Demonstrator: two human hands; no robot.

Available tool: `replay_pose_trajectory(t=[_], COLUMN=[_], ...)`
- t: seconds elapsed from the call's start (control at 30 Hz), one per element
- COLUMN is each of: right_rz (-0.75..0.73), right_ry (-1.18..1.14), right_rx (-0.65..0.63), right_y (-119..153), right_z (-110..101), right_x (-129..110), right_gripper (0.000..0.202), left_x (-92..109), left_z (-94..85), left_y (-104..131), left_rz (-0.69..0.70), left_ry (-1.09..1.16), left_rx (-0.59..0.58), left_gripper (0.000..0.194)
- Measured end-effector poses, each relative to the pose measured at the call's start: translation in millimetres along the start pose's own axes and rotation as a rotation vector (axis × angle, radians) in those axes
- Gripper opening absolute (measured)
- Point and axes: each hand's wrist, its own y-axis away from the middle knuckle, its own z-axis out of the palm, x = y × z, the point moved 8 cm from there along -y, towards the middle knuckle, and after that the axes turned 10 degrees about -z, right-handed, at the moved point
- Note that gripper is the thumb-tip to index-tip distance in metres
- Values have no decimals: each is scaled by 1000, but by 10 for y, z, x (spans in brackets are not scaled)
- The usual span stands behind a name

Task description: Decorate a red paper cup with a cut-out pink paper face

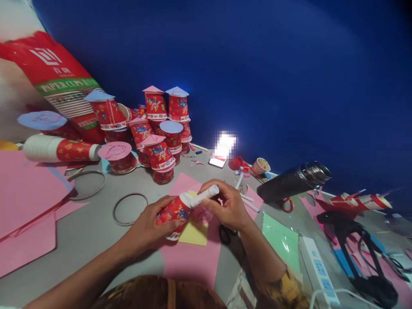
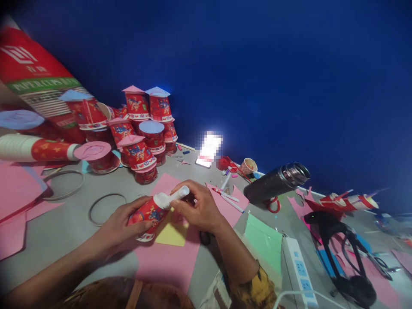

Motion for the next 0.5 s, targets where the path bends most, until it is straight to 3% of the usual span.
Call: replay_pose_trajectory(t=[0.1,0.27,0.4,0.5], right_rz=[-49,-106,-131,-140], right_ry=[29,69,106,47], right_rx=[-36,-108,-137,-216], right_y=[-2,-1,6,16], right_z=[17,81,74,69], right_x=[-44,-70,-68,-109], right_gripper=[15,12,12,14], left_x=[5,72,5,-92], left_z=[76,155,210,245], left_y=[17,60,47,24], left_rz=[2,5,-67,-134], left_ry=[-27,-128,-62,109], left_rx=[-92,-131,-201,-274], left_gripper=[46,32,36,43])
